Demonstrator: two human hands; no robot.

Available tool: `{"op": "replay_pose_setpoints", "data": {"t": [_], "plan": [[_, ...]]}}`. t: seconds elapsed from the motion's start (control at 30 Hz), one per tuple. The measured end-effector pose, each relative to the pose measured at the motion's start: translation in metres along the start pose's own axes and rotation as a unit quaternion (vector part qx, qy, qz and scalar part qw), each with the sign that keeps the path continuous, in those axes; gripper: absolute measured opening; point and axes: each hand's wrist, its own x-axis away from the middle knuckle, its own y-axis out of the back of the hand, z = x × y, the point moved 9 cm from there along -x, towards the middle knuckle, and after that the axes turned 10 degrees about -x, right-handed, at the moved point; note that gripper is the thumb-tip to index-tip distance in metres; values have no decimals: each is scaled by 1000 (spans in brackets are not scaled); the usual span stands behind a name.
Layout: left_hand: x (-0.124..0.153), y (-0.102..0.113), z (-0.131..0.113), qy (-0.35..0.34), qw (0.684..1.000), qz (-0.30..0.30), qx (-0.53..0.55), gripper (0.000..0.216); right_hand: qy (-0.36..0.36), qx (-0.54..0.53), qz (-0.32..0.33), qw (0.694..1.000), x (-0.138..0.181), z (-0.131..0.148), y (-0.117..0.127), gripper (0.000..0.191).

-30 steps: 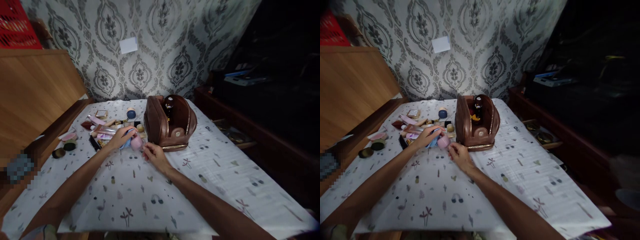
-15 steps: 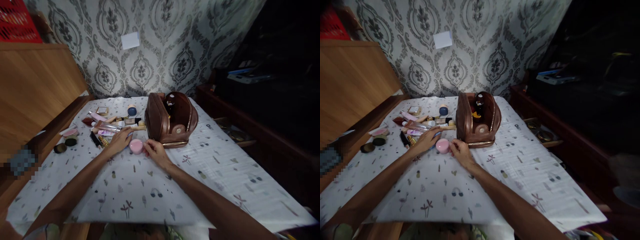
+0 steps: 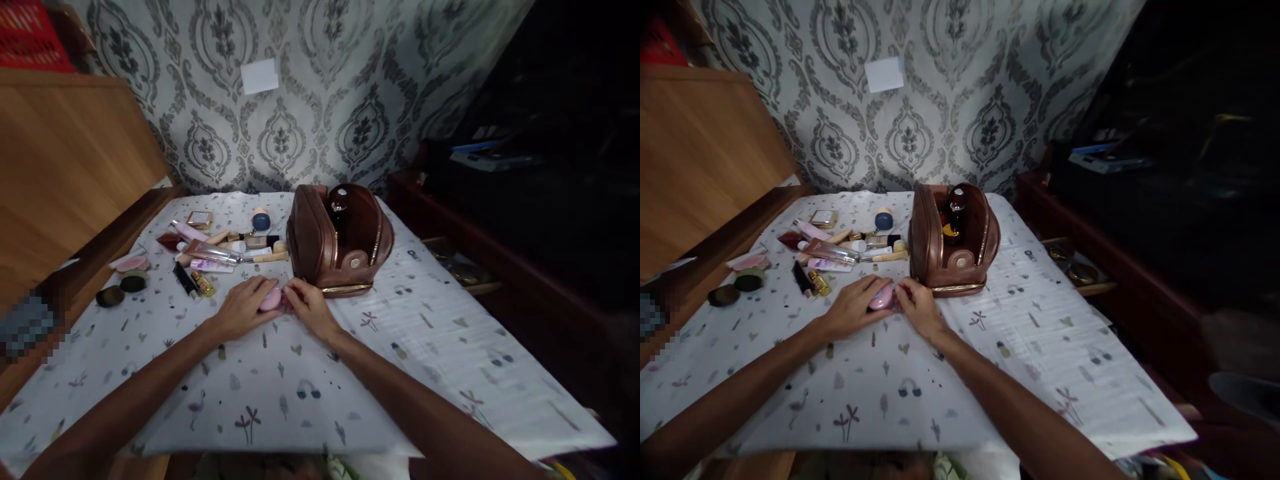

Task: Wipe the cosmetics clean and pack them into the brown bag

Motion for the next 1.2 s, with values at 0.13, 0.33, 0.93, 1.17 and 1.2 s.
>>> {"op": "replay_pose_setpoints", "data": {"t": [0.13,0.33,0.93,1.17,1.2], "plan": [[4,9,3,11,995,-75,64,47,1,15,11,1000,2,8,-1,38],[10,36,-1,4,972,-177,157,39,-123,-239,111,957,14,3,-30,55],[8,15,5,90,955,-167,228,30,-133,-349,63,925,12,-6,-26,63],[2,15,9,127,949,-157,241,35,-27,-216,33,975,8,6,-12,60],[2,15,9,127,949,-153,242,36,-16,-194,29,980,8,8,-11,58]]}}
